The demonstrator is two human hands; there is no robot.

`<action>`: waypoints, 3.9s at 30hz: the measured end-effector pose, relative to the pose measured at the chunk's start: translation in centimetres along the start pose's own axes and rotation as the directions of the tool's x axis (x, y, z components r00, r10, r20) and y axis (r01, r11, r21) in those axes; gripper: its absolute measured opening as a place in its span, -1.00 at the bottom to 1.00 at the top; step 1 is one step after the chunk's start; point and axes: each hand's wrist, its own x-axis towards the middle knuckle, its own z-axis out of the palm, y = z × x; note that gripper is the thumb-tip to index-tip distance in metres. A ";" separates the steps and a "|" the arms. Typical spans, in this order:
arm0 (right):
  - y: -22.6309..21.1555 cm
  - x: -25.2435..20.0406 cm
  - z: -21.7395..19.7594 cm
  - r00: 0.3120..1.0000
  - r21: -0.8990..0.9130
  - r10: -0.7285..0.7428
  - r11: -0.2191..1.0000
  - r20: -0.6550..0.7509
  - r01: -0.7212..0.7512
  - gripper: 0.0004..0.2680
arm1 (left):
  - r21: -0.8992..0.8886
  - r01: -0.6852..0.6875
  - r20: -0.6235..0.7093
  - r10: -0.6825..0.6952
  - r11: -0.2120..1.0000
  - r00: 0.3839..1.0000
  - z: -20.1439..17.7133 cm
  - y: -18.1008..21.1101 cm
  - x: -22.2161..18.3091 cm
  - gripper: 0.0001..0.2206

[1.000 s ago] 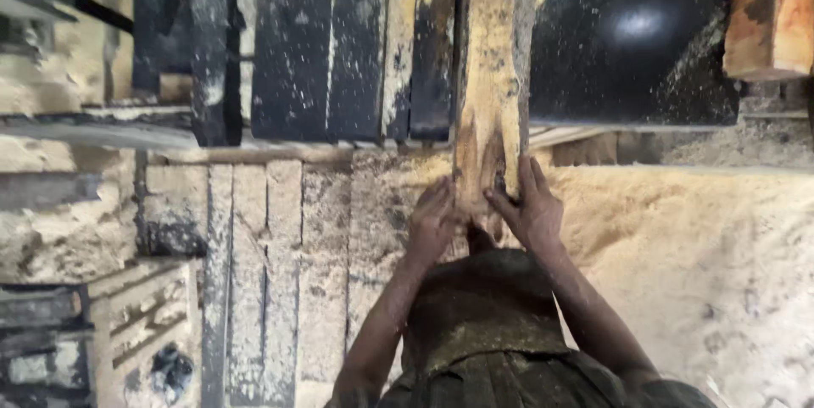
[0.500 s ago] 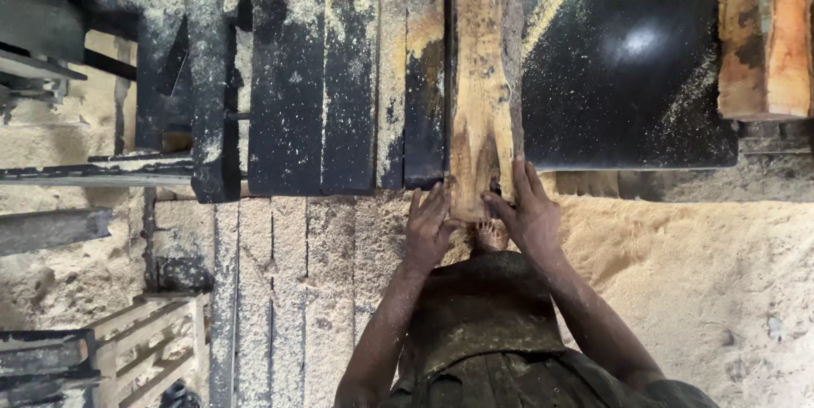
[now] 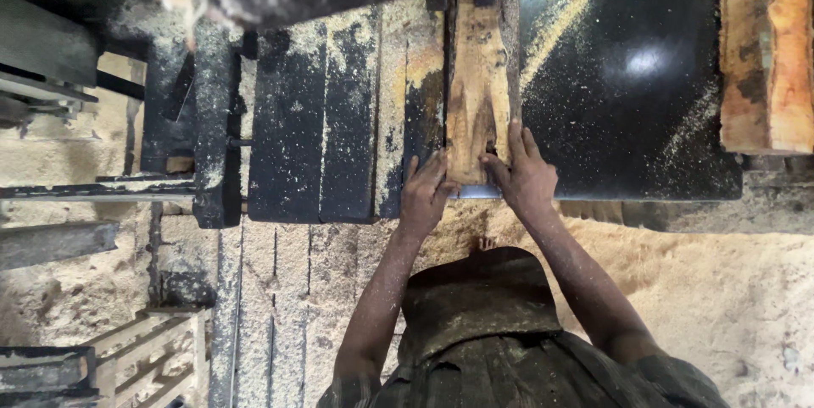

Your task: The person cuts wooden planks by feeding them through a vertical saw blade and rotating them by hand.

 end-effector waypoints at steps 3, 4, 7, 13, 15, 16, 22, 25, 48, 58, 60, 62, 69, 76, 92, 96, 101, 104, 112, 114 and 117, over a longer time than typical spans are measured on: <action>0.2 2.1 0.1 0.998 0.023 0.032 0.999 0.053 -0.034 -0.34 | -0.034 0.001 -0.006 -0.002 0.999 1.000 0.1 -0.6 2.0 -0.48; 0.3 2.5 0.1 0.998 0.026 0.030 0.999 0.052 -0.032 -0.34 | -0.031 0.002 -0.007 -0.002 1.000 1.000 0.2 -0.8 2.5 -0.48; 0.7 4.0 0.3 0.999 -0.012 0.021 1.000 0.031 -0.021 -0.33 | 0.025 -0.045 -0.019 0.045 0.999 0.999 0.7 -1.5 4.0 -0.44; 1.4 8.4 1.1 0.971 0.029 0.116 0.992 0.208 -0.125 -0.30 | 0.117 -0.049 -0.028 0.052 0.992 0.998 1.2 -2.3 7.9 -0.41; 1.4 9.4 1.2 0.991 0.060 0.066 0.995 0.118 -0.074 -0.30 | 0.044 0.025 -0.002 -0.025 0.999 1.000 1.1 -2.5 9.1 -0.38; 1.2 10.0 1.2 0.991 0.059 0.073 0.995 0.116 -0.080 -0.30 | 0.042 0.021 0.004 -0.021 0.999 1.000 1.0 -2.7 9.8 -0.38; 1.0 13.1 0.3 0.901 0.035 0.252 0.959 0.354 -0.282 -0.25 | 0.010 -0.040 -0.181 0.041 0.999 0.983 0.6 -2.3 12.7 -0.49; 3.8 14.9 -0.7 0.986 0.312 0.088 0.941 0.143 -0.129 -0.25 | 0.056 0.010 -0.217 0.002 0.998 0.976 0.0 0.6 14.1 -0.46; 11.4 -6.0 -8.6 0.838 -0.043 0.545 0.838 0.016 -0.544 -0.27 | -0.437 0.268 0.137 -0.231 0.859 0.963 10.0 10.4 -9.3 -0.34; 0.3 -41.1 -8.4 0.752 0.648 0.388 0.383 0.534 -0.658 0.04 | -0.662 0.739 0.642 -0.415 0.123 0.645 9.2 17.7 -41.7 -0.29; -1.7 -46.3 -7.1 0.877 0.779 0.251 0.404 0.409 -0.479 -0.01 | -0.718 0.694 0.648 -0.415 -0.054 0.639 6.1 19.7 -47.2 -0.27; -3.7 -48.9 -7.4 0.823 0.630 0.218 0.552 0.524 -0.547 0.00 | -0.761 0.619 0.636 -0.411 -0.194 0.653 4.7 19.7 -48.8 -0.24; -7.8 -47.2 -7.0 0.894 0.693 0.130 0.588 0.428 -0.417 -0.04 | -0.802 0.594 0.545 -0.497 -0.071 0.676 0.5 19.1 -48.9 -0.31; -10.6 -40.0 -6.7 0.824 0.765 0.136 0.316 0.550 -0.562 -0.07 | -0.789 0.606 0.566 -0.502 -0.102 0.654 -2.9 17.5 -42.3 -0.41; -10.4 -29.4 -4.6 0.763 0.612 0.302 0.462 0.572 -0.642 -0.18 | -0.734 0.679 0.619 -0.435 -0.024 0.654 -4.7 13.0 -30.0 -0.11; -8.9 -26.6 -3.4 0.735 0.538 0.328 0.517 0.593 -0.665 -0.17 | -0.710 0.566 0.406 -0.413 0.420 0.815 -6.1 12.4 -25.8 -0.03; -7.8 -23.0 -2.7 0.892 0.655 0.198 0.617 0.407 -0.436 -0.19 | -0.322 0.180 0.172 -0.130 0.930 0.977 -5.4 10.4 -22.0 -0.11; -7.2 -20.8 -2.3 0.825 0.619 0.236 0.564 0.514 -0.547 -0.17 | -0.135 0.200 0.272 -0.157 0.971 0.949 -4.8 9.7 -20.1 -0.16; -6.0 -14.7 -1.5 0.853 0.537 0.191 0.705 0.485 -0.463 -0.22 | 0.070 0.119 0.304 -0.135 0.990 0.943 -3.4 7.5 -14.8 -0.25; -5.7 -13.1 -1.7 0.824 0.519 0.193 0.694 0.533 -0.499 -0.22 | 0.122 0.096 0.291 -0.128 0.988 0.948 -3.0 7.1 -13.2 -0.26; -5.8 -10.5 -1.7 0.898 0.575 0.151 0.722 0.414 -0.386 -0.26 | 0.211 0.055 0.267 -0.111 0.976 0.957 -2.8 6.5 -10.8 -0.28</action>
